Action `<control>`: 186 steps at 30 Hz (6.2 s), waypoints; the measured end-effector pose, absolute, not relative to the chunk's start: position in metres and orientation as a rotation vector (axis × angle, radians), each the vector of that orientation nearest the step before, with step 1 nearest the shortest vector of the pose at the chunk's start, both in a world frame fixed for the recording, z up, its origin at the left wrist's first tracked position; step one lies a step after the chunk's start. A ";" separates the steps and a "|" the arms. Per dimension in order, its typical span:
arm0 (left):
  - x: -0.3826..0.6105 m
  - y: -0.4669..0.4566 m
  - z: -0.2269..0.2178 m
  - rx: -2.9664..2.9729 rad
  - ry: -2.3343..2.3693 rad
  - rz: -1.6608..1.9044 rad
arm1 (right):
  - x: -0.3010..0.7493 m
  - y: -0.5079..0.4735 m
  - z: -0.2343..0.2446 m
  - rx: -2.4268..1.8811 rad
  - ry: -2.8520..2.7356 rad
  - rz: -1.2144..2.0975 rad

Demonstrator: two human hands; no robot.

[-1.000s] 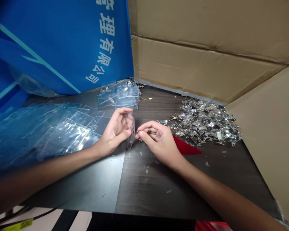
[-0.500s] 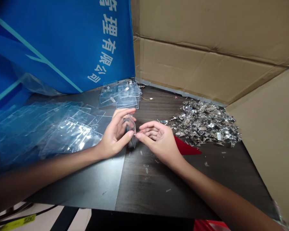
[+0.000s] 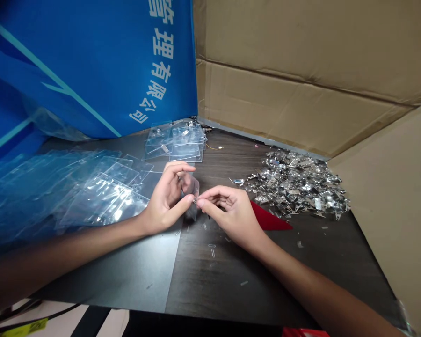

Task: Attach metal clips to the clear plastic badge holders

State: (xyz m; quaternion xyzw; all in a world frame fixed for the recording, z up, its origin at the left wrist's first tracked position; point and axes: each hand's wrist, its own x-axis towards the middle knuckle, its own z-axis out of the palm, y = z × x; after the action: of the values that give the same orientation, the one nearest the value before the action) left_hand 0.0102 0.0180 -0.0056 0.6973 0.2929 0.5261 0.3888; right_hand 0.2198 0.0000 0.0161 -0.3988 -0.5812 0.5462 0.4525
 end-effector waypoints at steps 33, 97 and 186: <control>0.005 0.017 -0.007 1.941 0.868 1.351 | 0.217 -0.010 0.018 -0.988 -1.512 1.013; 0.010 0.030 0.008 1.416 0.682 1.019 | 0.214 -0.018 0.015 -0.864 -1.470 1.018; 0.003 -0.006 0.027 1.958 0.886 1.355 | 0.225 -0.009 0.021 -0.876 -1.540 1.153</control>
State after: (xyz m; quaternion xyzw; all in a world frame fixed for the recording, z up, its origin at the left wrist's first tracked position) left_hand 0.0031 -0.0060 0.0272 0.7362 0.3330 0.5094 0.2961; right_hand 0.2248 -0.0086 0.0215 -0.3608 -0.6344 0.4750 0.4917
